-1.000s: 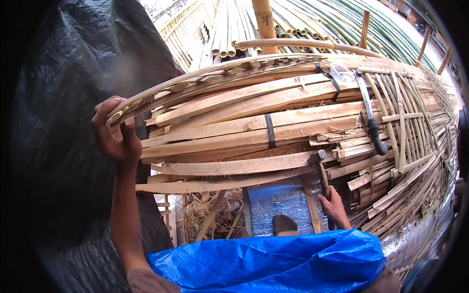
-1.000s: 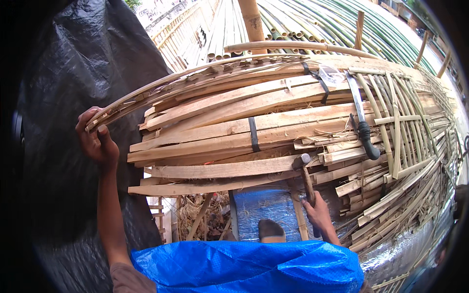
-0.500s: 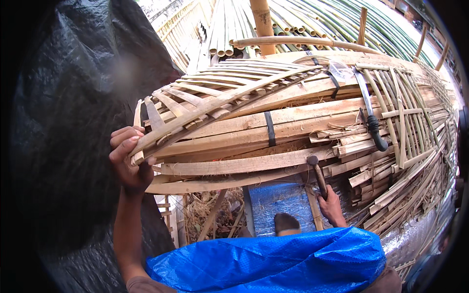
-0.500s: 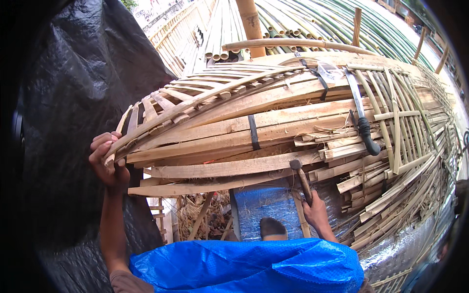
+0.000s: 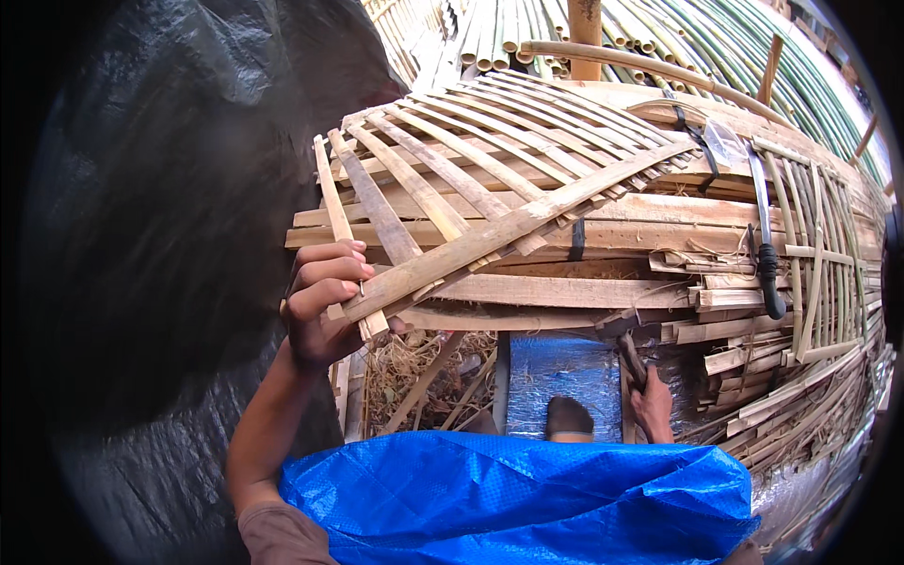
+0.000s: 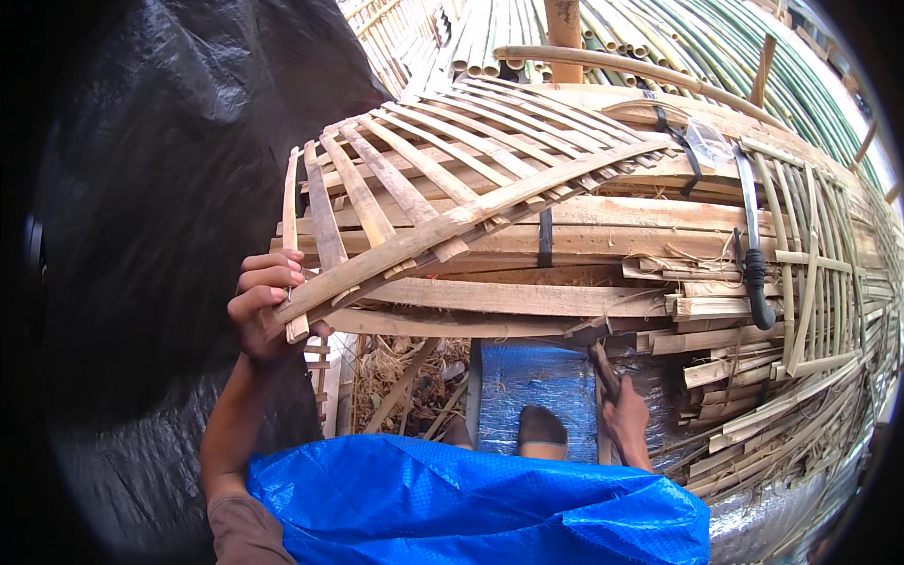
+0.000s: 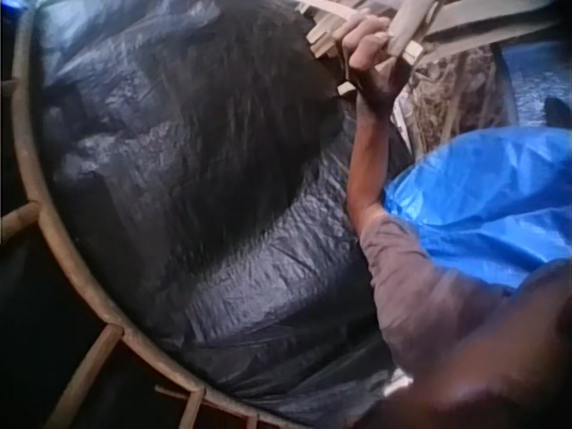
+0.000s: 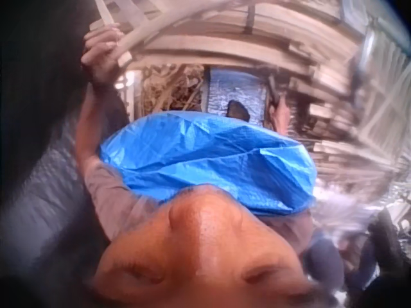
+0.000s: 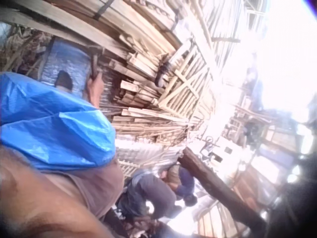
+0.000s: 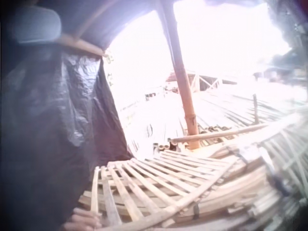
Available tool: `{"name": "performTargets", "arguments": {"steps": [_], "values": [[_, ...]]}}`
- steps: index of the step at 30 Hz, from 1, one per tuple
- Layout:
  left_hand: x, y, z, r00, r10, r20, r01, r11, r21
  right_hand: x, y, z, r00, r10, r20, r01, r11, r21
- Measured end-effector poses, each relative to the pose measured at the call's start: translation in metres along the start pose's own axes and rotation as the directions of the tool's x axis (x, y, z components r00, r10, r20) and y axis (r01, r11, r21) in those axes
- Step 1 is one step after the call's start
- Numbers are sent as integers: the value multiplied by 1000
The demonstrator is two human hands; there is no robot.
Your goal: The person nails a bamboo pole onto a wooden lattice structure using a hammer.
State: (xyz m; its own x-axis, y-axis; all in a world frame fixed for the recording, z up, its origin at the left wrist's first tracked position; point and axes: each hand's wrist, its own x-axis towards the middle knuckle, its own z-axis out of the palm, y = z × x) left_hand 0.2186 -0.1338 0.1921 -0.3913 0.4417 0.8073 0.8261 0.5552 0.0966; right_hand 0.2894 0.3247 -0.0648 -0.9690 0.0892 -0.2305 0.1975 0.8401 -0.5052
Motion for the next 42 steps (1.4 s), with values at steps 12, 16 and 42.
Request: {"name": "performTargets", "arguments": {"steps": [12,16,42], "values": [[3,2,4,1000,-13,10,13,999,-32,-12,28,20,1000,6,-7,-6,1000,-17],[10,6,4,1000,30,-8,-29,995,96,-11,18,18,999,43,-1,-43,997,-65],[-5,-10,-2,999,-2,-46,7,995,96,-27,16,21,919,-268,-289,260,963,-66]]}}
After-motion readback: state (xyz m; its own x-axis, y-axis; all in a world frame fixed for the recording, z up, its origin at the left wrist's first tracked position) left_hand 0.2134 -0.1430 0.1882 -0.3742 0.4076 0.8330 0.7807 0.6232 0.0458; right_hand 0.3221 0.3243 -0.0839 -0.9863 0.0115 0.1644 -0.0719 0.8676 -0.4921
